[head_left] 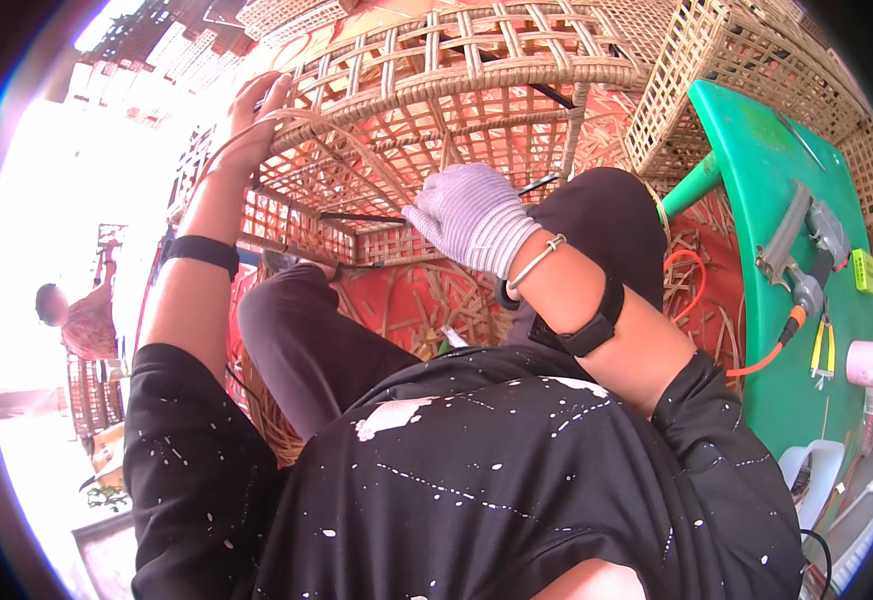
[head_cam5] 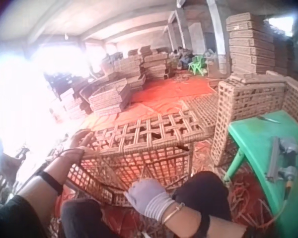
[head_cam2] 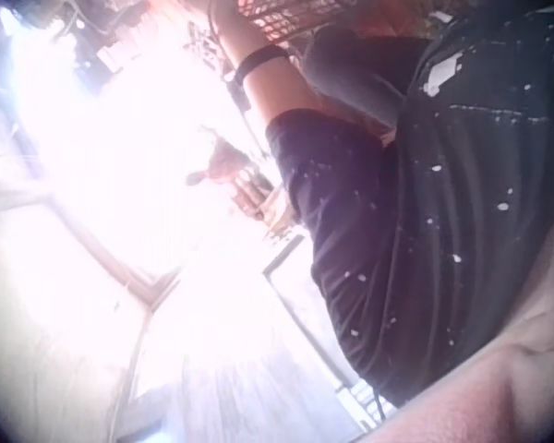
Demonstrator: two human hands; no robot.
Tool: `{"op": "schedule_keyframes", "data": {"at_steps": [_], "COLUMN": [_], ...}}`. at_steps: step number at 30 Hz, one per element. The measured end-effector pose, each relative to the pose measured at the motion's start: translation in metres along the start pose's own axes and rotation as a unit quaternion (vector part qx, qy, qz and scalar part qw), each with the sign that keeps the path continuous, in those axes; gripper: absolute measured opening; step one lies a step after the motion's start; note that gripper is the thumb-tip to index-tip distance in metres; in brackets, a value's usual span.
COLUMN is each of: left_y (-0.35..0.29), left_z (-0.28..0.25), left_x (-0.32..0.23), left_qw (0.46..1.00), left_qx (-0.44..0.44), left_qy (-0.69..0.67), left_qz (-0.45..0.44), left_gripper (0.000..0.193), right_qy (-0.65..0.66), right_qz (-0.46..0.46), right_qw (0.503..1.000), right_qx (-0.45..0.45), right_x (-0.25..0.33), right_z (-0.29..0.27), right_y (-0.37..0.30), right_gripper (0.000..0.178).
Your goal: Weaving thin strips onto a furniture frame to create a mesh surface.
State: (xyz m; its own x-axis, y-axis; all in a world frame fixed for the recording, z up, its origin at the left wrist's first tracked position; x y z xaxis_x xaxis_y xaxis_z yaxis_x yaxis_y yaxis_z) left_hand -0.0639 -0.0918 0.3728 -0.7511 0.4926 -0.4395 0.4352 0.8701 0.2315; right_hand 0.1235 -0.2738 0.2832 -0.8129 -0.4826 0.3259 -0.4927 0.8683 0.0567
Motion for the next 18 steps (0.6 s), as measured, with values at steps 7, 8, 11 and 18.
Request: {"op": "schedule_keyframes", "data": {"at_steps": [7, 8, 11, 18], "left_y": [-0.001, -0.002, -0.002, -0.005], "left_z": [0.001, 0.001, 0.001, 0.001], "left_x": [0.000, 0.002, 0.001, 0.001], "left_qw": [1.000, 1.000, 1.000, 1.000], "left_qx": [0.008, 0.012, 0.013, -0.001], "left_qy": [0.021, 0.009, 0.010, -0.012], "left_qz": [0.011, 0.010, 0.025, -0.005], "left_gripper": [0.052, 0.052, 0.051, 0.049], "right_qy": [0.025, 0.029, 0.029, 0.072], "right_qz": [0.004, 0.000, 0.001, 0.001], "right_qw": [1.000, 1.000, 1.000, 0.996], "right_qx": [0.004, 0.010, -0.003, -0.049], "right_x": [-0.001, 0.000, 0.001, -0.012], "right_z": [0.002, 0.003, 0.003, -0.007], "right_y": [0.004, 0.005, 0.003, -0.009], "right_gripper": [0.043, 0.043, 0.042, 0.037]}}
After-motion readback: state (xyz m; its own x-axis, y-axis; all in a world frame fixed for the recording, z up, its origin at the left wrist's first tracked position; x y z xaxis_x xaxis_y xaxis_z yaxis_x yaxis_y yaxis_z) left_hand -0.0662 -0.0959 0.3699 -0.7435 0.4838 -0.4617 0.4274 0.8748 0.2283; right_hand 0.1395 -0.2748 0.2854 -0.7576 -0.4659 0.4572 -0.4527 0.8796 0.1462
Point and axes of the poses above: each hand's wrist, its own y-axis towards the middle knuckle, its own z-axis out of the palm, x = y × z, the point moved 8 cm from there along y, towards the middle knuckle, and after that the axes turned 14 degrees about x, right-handed, at the moved point
